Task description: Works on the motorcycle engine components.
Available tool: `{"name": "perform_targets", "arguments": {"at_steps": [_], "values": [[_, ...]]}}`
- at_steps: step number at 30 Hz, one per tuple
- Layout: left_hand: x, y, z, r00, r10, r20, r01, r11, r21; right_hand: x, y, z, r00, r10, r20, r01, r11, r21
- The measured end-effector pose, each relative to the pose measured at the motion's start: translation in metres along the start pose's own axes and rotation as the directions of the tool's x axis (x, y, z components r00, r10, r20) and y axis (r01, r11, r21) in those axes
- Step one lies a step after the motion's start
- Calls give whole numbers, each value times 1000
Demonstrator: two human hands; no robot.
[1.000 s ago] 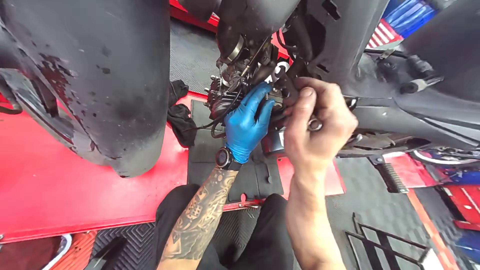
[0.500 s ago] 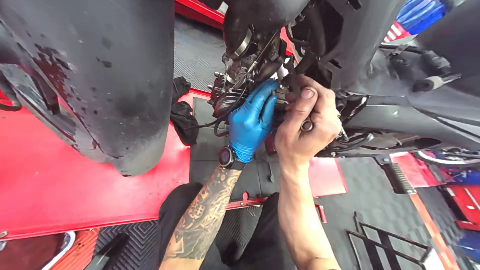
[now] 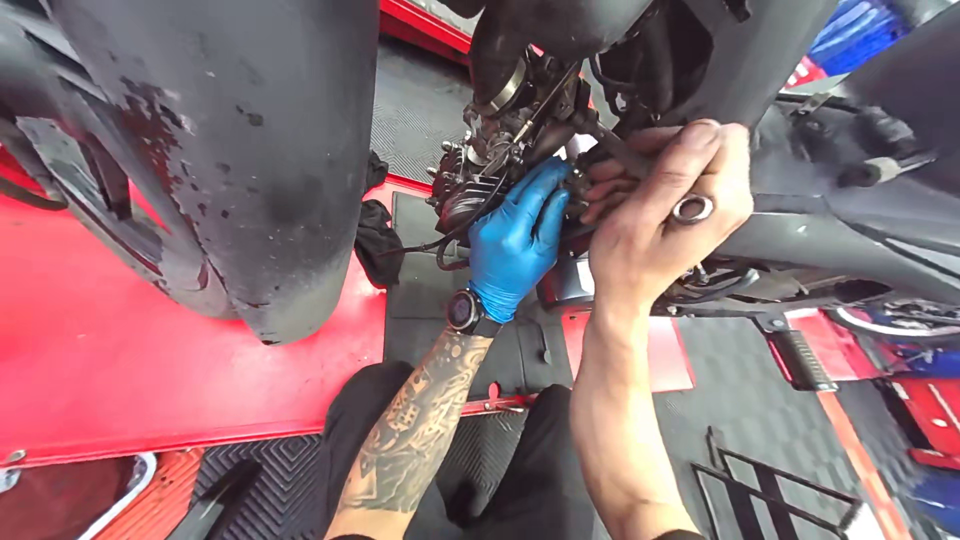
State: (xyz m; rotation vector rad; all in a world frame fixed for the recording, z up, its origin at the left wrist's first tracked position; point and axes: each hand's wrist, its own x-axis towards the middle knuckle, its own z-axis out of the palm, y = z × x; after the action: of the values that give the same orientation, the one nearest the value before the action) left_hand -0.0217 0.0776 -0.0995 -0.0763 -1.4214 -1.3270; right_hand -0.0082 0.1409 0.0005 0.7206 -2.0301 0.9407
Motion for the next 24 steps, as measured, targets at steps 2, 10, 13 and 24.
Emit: {"name": "perform_targets", "arguments": {"at_steps": [2, 10, 13, 24], "values": [[0, 0, -1, 1000, 17, -6, -17, 1000, 12, 9, -5, 3, 998, 28, -57, -26, 999, 29], [0, -1, -1, 1000, 25, -1, -25, 998, 54, 48, -11, 7, 982, -102, -156, 97, 994, -42], [0, 0, 0, 1000, 14, -5, -14, 999, 43, 44, -14, -4, 999, -22, -47, 24, 999, 33], [0, -4, -1, 1000, 6, -2, -6, 998, -65, -34, 14, 24, 963, -165, -214, 154, 986, -66]]}}
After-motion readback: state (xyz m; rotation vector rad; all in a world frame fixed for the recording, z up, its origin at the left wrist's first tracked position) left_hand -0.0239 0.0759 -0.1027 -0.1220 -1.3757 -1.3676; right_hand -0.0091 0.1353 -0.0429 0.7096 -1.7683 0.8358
